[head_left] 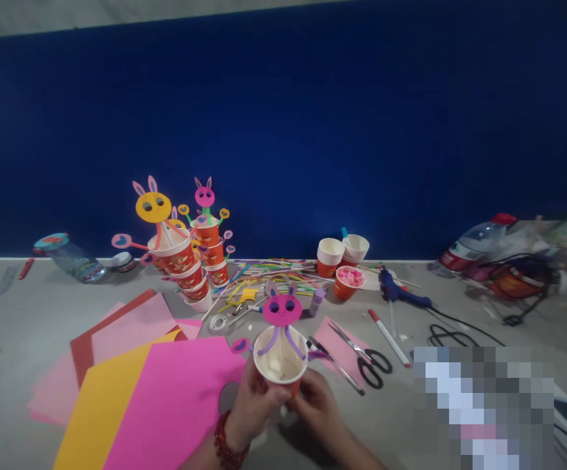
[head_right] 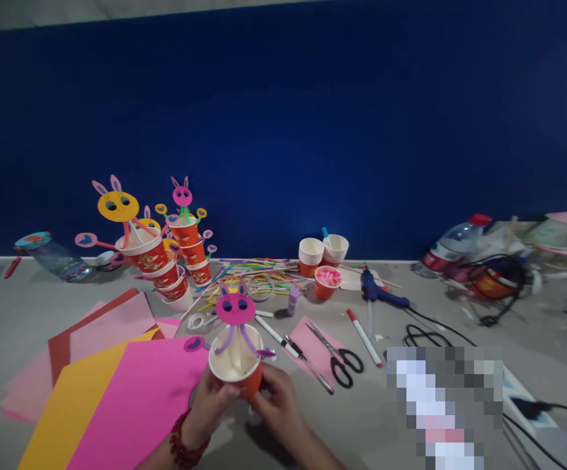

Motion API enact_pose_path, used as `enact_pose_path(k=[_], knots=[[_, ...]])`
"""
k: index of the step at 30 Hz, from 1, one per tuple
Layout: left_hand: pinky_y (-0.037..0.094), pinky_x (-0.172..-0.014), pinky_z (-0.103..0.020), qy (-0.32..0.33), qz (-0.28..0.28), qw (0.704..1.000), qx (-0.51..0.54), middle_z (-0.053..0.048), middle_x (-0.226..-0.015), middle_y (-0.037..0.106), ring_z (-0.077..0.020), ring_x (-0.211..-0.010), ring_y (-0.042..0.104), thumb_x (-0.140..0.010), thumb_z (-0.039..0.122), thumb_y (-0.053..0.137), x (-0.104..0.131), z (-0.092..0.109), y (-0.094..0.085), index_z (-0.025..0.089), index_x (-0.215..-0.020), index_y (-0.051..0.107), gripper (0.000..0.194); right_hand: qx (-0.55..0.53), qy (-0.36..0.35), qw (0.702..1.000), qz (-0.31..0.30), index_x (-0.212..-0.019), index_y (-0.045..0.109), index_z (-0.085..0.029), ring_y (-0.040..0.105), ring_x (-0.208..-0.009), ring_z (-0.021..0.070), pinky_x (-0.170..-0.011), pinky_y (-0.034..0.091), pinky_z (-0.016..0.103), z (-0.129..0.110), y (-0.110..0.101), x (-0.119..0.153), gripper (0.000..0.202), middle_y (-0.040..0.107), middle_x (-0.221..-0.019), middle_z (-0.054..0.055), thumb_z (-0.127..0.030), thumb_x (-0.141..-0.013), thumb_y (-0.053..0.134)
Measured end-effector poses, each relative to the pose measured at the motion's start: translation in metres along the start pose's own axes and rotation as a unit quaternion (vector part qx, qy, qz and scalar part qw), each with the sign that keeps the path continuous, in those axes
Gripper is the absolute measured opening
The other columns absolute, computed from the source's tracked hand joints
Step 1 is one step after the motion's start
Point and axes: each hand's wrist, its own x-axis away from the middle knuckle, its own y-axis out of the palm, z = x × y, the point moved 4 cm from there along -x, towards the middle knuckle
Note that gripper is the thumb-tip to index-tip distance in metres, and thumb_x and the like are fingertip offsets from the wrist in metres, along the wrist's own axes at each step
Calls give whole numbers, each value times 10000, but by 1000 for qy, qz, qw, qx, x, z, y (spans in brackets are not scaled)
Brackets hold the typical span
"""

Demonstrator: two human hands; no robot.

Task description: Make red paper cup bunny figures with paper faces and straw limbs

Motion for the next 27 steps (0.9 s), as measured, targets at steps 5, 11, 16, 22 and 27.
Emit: enact_pose_path(k=[5,11,16,22,27], knots=[[590,-716,-312,7,-17,1000,13,-100,-881,781,-238,-779,701,-561,561,893,-1,-2,-2,152,-1021,732,637,-47,22,998,-48,-790,722,-184,523,-558,142,-520,445,225,-2,5,0,386,620,-663,12,-559,-866,670],[590,-773,-361,13,-22,1000,4,-123,-927,778,-272,-827,708,-574,607,868,-3,-3,1,148,-1034,734,664,-16,12,999,-31,-694,683,-169,449,-533,120,-525,388,221,3,5,0,432,544,-581,-12,-559,-878,659],[576,-781,-350,15,-32,999,-3,-129,-944,778,-271,-849,699,-619,631,836,-3,-6,3,140,-1047,730,660,-21,10,999,-29,-696,677,-172,426,-543,121,-530,381,227,3,8,-2,449,528,-592,-15,-584,-872,654],[581,-788,-367,18,-31,999,-15,-135,-956,782,-289,-861,704,-618,664,820,-3,-2,3,151,-1049,739,675,-38,19,998,-42,-681,667,-167,444,-565,126,-559,398,234,1,8,-3,437,553,-607,-8,-562,-869,673],[587,-800,-403,13,-41,999,-17,-136,-904,779,-301,-832,719,-653,724,758,-5,1,3,157,-1094,725,719,-69,30,996,-49,-721,704,-160,465,-575,135,-567,404,243,6,7,-1,453,567,-609,0,-595,-848,686]])
